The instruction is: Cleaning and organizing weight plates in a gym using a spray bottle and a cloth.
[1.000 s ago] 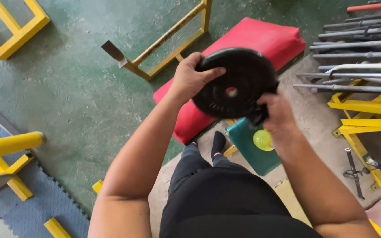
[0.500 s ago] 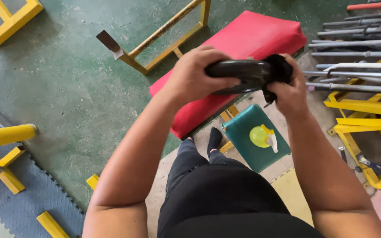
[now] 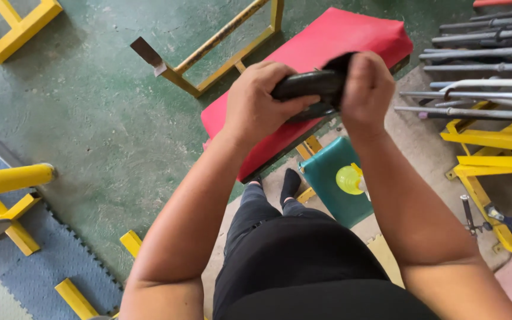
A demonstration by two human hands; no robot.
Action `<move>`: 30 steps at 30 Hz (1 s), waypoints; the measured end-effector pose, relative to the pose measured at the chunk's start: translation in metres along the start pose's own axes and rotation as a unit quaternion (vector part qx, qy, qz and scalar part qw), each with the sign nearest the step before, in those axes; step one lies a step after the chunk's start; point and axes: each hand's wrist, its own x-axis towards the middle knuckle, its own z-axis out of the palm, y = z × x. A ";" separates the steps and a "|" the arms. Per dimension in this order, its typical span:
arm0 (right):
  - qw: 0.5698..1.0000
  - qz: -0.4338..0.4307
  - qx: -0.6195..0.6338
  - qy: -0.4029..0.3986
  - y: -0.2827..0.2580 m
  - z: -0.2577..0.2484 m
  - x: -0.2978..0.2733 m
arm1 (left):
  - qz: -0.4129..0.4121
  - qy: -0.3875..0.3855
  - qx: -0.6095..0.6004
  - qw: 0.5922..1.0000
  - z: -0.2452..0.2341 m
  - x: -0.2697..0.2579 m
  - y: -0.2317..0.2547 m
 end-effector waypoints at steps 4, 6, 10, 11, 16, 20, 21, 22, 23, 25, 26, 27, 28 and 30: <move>0.936 0.177 0.291 0.090 0.032 0.009 -0.018 | 0.005 0.002 -0.014 1.000 0.000 -0.006 0.002; 0.807 0.290 0.493 0.151 0.028 0.009 -0.015 | 0.028 0.008 -0.002 1.000 0.001 -0.005 0.002; 0.694 0.449 0.543 0.151 0.044 -0.016 -0.001 | 0.024 0.016 0.006 1.000 0.004 -0.002 0.002; 0.742 0.356 0.555 0.116 0.042 -0.027 0.005 | 0.019 0.008 0.017 1.000 0.004 0.000 0.003; 0.852 0.227 0.459 0.107 -0.080 -0.038 0.036 | 0.022 -0.022 0.050 0.998 0.015 -0.001 0.009; 0.985 -0.148 -0.005 -0.092 -0.111 -0.024 0.032 | 0.069 0.001 0.017 0.998 0.019 -0.009 0.004; 0.959 -0.222 -0.154 -0.084 -0.115 -0.025 0.034 | 0.068 0.001 -0.026 0.997 0.022 -0.012 0.000; 0.959 -0.221 -0.154 -0.084 -0.097 -0.026 0.030 | 0.067 -0.001 -0.026 0.997 0.023 -0.015 0.001; 0.974 -0.185 -0.111 -0.072 -0.080 -0.026 0.025 | 0.073 0.018 0.029 0.997 0.024 -0.017 0.002; 0.985 -0.146 -0.069 -0.060 -0.040 -0.025 0.005 | 0.079 0.034 0.082 0.993 0.022 -0.025 0.009; 0.997 -0.069 0.027 -0.039 -0.013 -0.024 -0.005 | 0.067 0.031 0.072 0.995 0.021 -0.025 0.014; 0.992 0.009 0.123 -0.019 0.014 -0.023 -0.014 | 0.055 0.029 0.063 0.996 0.019 -0.025 0.020; 0.992 0.004 0.127 -0.020 0.027 -0.018 -0.017 | 0.055 0.034 0.067 0.996 0.019 -0.026 0.020; 0.892 0.205 0.402 0.026 0.053 -0.007 -0.027 | 0.075 0.047 0.055 0.994 0.018 -0.032 0.021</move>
